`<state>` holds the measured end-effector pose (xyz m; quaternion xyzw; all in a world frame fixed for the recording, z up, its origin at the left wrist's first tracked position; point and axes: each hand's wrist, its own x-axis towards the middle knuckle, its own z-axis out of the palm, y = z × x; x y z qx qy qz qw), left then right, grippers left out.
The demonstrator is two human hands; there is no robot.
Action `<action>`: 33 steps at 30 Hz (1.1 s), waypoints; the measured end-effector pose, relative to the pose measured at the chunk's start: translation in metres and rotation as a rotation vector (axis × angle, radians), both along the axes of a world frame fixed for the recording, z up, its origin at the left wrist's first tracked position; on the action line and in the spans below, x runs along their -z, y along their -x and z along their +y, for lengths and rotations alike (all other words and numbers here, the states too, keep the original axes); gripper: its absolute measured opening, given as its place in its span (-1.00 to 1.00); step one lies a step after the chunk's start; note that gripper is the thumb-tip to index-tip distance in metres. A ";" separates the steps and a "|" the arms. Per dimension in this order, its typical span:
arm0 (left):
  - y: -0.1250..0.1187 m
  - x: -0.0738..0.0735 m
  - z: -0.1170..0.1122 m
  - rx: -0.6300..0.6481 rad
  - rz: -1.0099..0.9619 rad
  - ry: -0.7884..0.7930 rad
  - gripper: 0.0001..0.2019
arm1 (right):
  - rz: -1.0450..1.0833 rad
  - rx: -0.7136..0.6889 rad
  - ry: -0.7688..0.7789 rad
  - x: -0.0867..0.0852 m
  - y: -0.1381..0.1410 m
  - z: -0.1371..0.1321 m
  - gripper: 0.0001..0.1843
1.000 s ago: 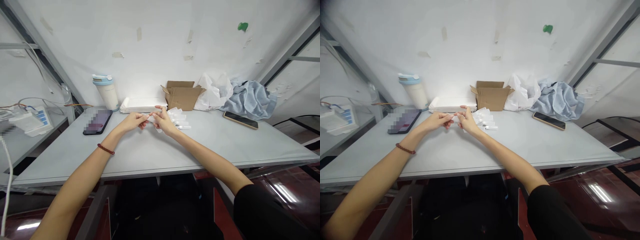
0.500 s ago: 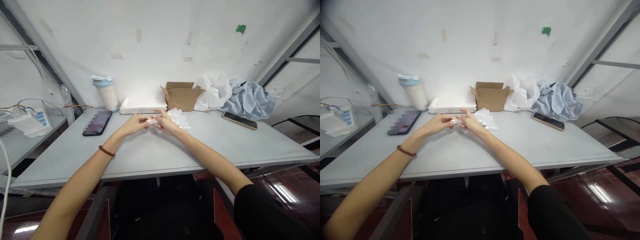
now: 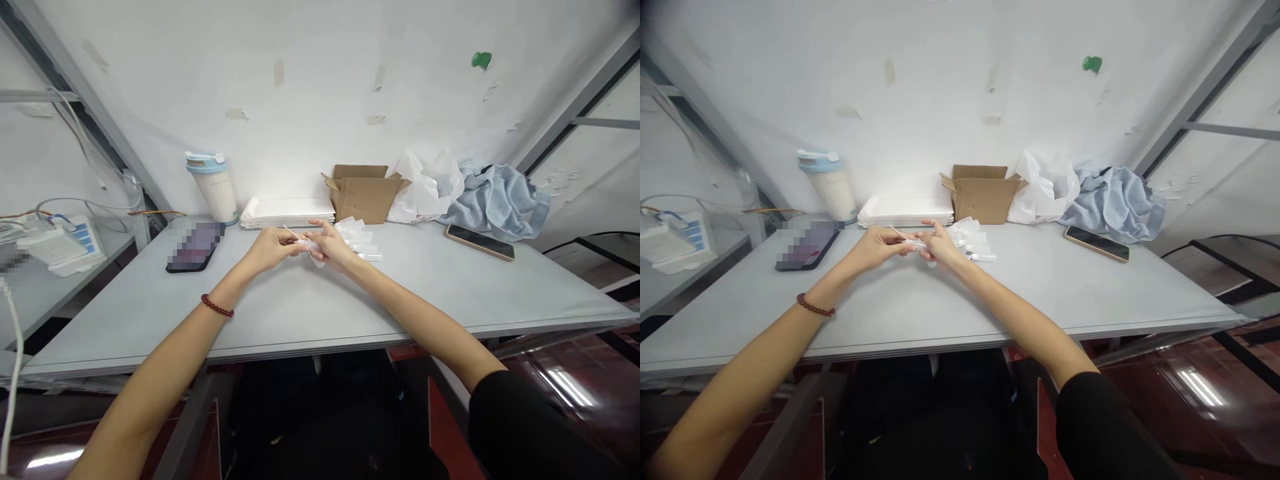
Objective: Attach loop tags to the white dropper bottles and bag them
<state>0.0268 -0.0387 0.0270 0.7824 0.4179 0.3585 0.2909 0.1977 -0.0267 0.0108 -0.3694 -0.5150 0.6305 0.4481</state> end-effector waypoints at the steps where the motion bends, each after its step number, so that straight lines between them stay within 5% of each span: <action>1: 0.000 -0.001 0.000 -0.003 -0.010 0.048 -0.70 | -0.013 0.011 -0.019 0.001 0.000 0.000 -0.62; 4: 0.001 -0.004 0.002 -0.055 -0.114 0.212 -0.65 | -0.129 0.061 -0.177 0.004 0.000 0.002 -0.67; 8: 0.004 -0.006 0.005 -0.144 -0.305 0.373 -0.61 | -0.494 0.102 -0.637 0.013 -0.001 0.008 -0.80; 12: 0.006 -0.004 0.007 -0.148 -0.290 0.513 -0.57 | -0.699 0.166 -0.875 0.023 0.000 0.015 -0.82; 16: 0.005 -0.001 0.008 -0.144 -0.230 0.469 -0.54 | -0.757 0.202 -0.923 0.025 0.002 0.015 -0.80; 25: 0.002 0.001 0.003 -0.057 -0.035 -0.044 -0.65 | -0.711 0.175 -0.674 0.008 -0.005 0.013 -0.61; 29: 0.000 0.002 0.004 -0.074 -0.113 -0.043 -0.68 | -0.658 0.197 -0.692 0.008 -0.006 0.015 -0.61; 33: 0.002 0.002 0.007 -0.029 -0.161 0.107 -0.52 | -0.715 0.226 -0.902 0.011 -0.006 0.014 -0.72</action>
